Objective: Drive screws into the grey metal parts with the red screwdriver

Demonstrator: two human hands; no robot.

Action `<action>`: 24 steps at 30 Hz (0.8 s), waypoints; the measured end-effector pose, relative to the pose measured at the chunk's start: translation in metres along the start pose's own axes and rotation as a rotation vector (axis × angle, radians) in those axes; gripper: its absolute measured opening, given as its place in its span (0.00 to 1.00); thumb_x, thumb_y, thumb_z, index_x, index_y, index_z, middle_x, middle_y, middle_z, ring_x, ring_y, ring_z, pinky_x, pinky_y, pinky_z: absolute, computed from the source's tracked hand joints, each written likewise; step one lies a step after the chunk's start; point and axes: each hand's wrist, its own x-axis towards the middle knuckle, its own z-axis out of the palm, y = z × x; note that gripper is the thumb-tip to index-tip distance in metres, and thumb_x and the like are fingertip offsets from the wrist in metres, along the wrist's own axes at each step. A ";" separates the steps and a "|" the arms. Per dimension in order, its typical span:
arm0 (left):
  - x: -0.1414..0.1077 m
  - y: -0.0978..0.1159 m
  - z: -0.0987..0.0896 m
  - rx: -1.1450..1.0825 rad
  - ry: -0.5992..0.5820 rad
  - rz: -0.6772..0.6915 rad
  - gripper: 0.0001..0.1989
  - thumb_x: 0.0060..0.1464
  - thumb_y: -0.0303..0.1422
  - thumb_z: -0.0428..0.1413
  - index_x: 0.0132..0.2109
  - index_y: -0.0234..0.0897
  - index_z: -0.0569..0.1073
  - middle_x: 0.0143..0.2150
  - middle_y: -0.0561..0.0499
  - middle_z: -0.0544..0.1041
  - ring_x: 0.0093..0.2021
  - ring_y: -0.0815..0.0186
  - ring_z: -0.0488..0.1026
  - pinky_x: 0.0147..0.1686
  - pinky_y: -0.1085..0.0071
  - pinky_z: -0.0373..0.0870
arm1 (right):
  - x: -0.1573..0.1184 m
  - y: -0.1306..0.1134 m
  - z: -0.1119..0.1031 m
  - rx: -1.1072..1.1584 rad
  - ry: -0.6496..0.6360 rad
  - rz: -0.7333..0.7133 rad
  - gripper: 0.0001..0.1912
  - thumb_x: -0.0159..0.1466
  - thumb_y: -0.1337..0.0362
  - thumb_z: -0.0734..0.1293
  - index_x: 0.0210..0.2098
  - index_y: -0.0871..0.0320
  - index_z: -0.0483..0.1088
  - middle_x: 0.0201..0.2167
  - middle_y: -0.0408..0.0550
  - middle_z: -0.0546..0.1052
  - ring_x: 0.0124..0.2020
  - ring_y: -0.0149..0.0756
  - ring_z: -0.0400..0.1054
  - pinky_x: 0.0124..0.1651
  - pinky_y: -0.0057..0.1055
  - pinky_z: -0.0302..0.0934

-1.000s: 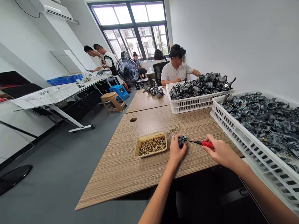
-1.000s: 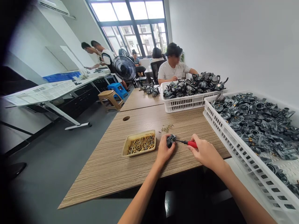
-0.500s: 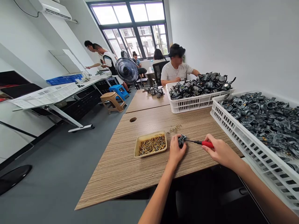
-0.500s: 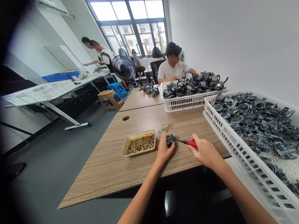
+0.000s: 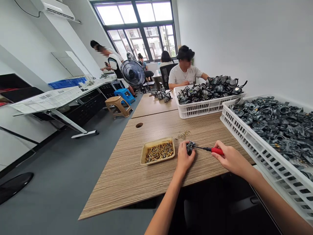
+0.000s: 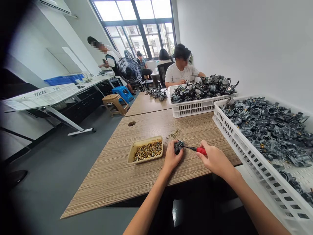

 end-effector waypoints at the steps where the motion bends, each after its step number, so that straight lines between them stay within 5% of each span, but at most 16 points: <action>1: 0.000 0.000 0.000 -0.001 0.000 -0.001 0.16 0.55 0.27 0.57 0.51 0.41 0.68 0.49 0.45 0.75 0.53 0.55 0.73 0.56 0.56 0.71 | 0.000 -0.001 0.000 -0.002 -0.001 0.002 0.09 0.72 0.54 0.59 0.38 0.50 0.56 0.30 0.44 0.76 0.31 0.43 0.71 0.34 0.32 0.54; 24: 0.000 0.001 -0.001 0.005 0.002 -0.016 0.18 0.53 0.26 0.58 0.51 0.41 0.69 0.49 0.45 0.75 0.53 0.56 0.74 0.57 0.57 0.71 | 0.001 0.002 0.000 0.001 0.005 -0.011 0.09 0.72 0.55 0.60 0.39 0.50 0.58 0.31 0.45 0.77 0.31 0.43 0.72 0.36 0.33 0.57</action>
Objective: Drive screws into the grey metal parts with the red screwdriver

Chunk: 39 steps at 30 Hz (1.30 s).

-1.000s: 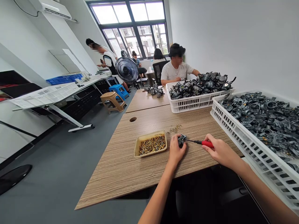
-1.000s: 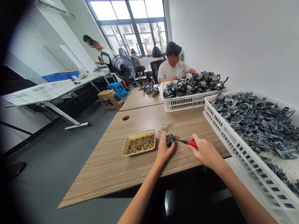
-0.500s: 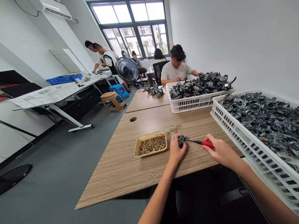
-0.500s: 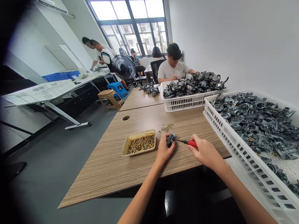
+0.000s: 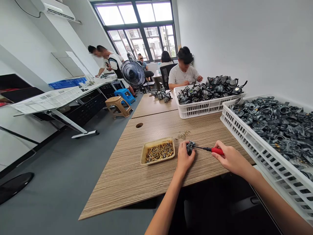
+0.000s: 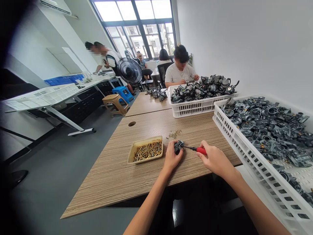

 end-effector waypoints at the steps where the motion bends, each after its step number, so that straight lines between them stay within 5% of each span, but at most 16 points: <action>1: 0.000 0.000 0.000 0.001 -0.001 -0.002 0.18 0.53 0.27 0.58 0.51 0.41 0.68 0.49 0.45 0.75 0.53 0.56 0.74 0.57 0.57 0.71 | 0.000 0.000 0.000 -0.006 -0.002 0.004 0.09 0.72 0.54 0.60 0.39 0.50 0.57 0.31 0.45 0.77 0.31 0.43 0.72 0.35 0.33 0.57; 39: -0.001 -0.001 0.000 0.011 0.007 0.001 0.18 0.54 0.28 0.58 0.52 0.42 0.67 0.50 0.45 0.75 0.55 0.55 0.73 0.57 0.57 0.71 | 0.002 0.004 0.000 0.010 -0.016 0.000 0.09 0.72 0.54 0.60 0.37 0.51 0.59 0.30 0.45 0.77 0.30 0.43 0.71 0.35 0.33 0.57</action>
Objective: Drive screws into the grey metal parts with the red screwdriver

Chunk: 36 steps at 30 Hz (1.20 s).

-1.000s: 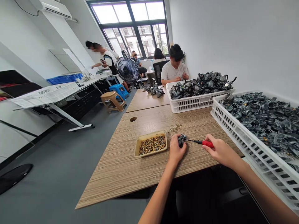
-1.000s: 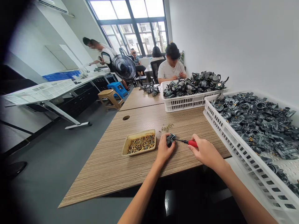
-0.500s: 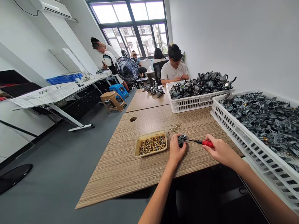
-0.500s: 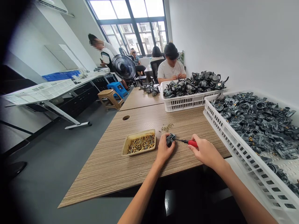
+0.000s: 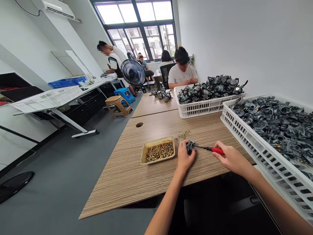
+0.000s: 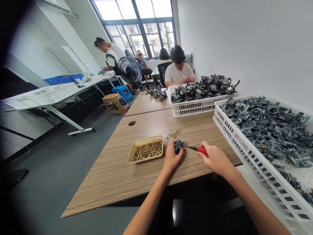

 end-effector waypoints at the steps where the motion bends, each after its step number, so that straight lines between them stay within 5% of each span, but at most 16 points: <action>1: 0.000 0.000 0.000 0.000 0.000 0.001 0.18 0.54 0.28 0.58 0.52 0.42 0.68 0.50 0.45 0.74 0.55 0.55 0.73 0.57 0.57 0.71 | 0.000 0.000 0.000 0.000 0.000 0.001 0.10 0.72 0.54 0.60 0.37 0.50 0.59 0.30 0.45 0.77 0.30 0.43 0.71 0.35 0.33 0.57; 36: 0.000 -0.001 0.001 0.006 0.010 0.022 0.18 0.55 0.28 0.57 0.53 0.41 0.67 0.50 0.44 0.74 0.55 0.54 0.73 0.57 0.55 0.71 | -0.001 -0.006 0.000 -0.107 0.027 0.068 0.12 0.72 0.52 0.59 0.35 0.51 0.60 0.28 0.44 0.76 0.29 0.40 0.70 0.32 0.31 0.49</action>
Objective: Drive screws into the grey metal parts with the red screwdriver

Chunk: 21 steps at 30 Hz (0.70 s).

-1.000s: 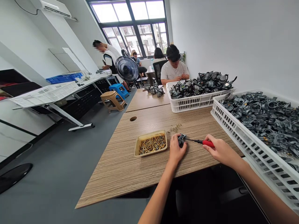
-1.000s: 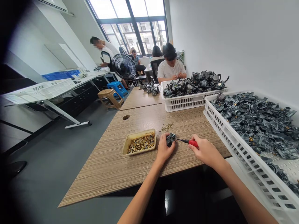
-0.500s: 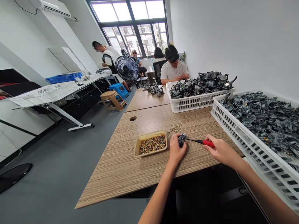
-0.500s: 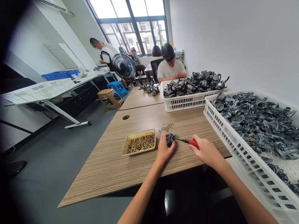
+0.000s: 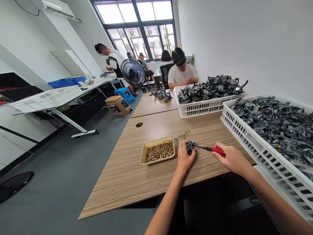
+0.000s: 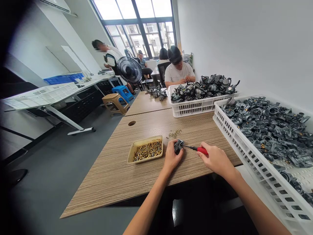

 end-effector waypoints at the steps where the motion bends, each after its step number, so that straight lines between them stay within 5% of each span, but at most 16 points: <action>1: 0.000 0.000 0.000 0.002 0.001 0.001 0.18 0.55 0.28 0.57 0.53 0.41 0.67 0.50 0.44 0.74 0.55 0.54 0.73 0.57 0.55 0.71 | 0.000 -0.001 0.001 -0.017 0.006 0.016 0.13 0.72 0.52 0.59 0.35 0.51 0.61 0.28 0.44 0.76 0.29 0.41 0.70 0.32 0.31 0.48; 6: 0.000 -0.001 0.001 0.005 0.009 0.012 0.18 0.54 0.28 0.58 0.53 0.41 0.67 0.50 0.44 0.74 0.54 0.54 0.73 0.56 0.56 0.71 | 0.000 -0.002 0.007 -0.040 0.032 0.063 0.15 0.72 0.50 0.59 0.34 0.51 0.62 0.29 0.44 0.77 0.32 0.42 0.72 0.33 0.31 0.49; 15: 0.000 -0.001 0.001 0.006 0.005 0.019 0.18 0.55 0.28 0.57 0.53 0.41 0.66 0.50 0.44 0.74 0.54 0.54 0.73 0.56 0.55 0.71 | 0.000 0.006 0.005 0.146 -0.001 -0.100 0.06 0.70 0.56 0.61 0.43 0.50 0.61 0.32 0.44 0.78 0.32 0.42 0.71 0.38 0.34 0.57; 21: 0.000 -0.001 0.000 0.006 0.001 0.015 0.18 0.55 0.29 0.57 0.53 0.41 0.66 0.50 0.43 0.73 0.54 0.54 0.73 0.56 0.54 0.71 | 0.001 0.006 0.006 0.155 0.021 -0.081 0.08 0.72 0.54 0.59 0.39 0.50 0.57 0.32 0.44 0.77 0.32 0.42 0.71 0.37 0.33 0.57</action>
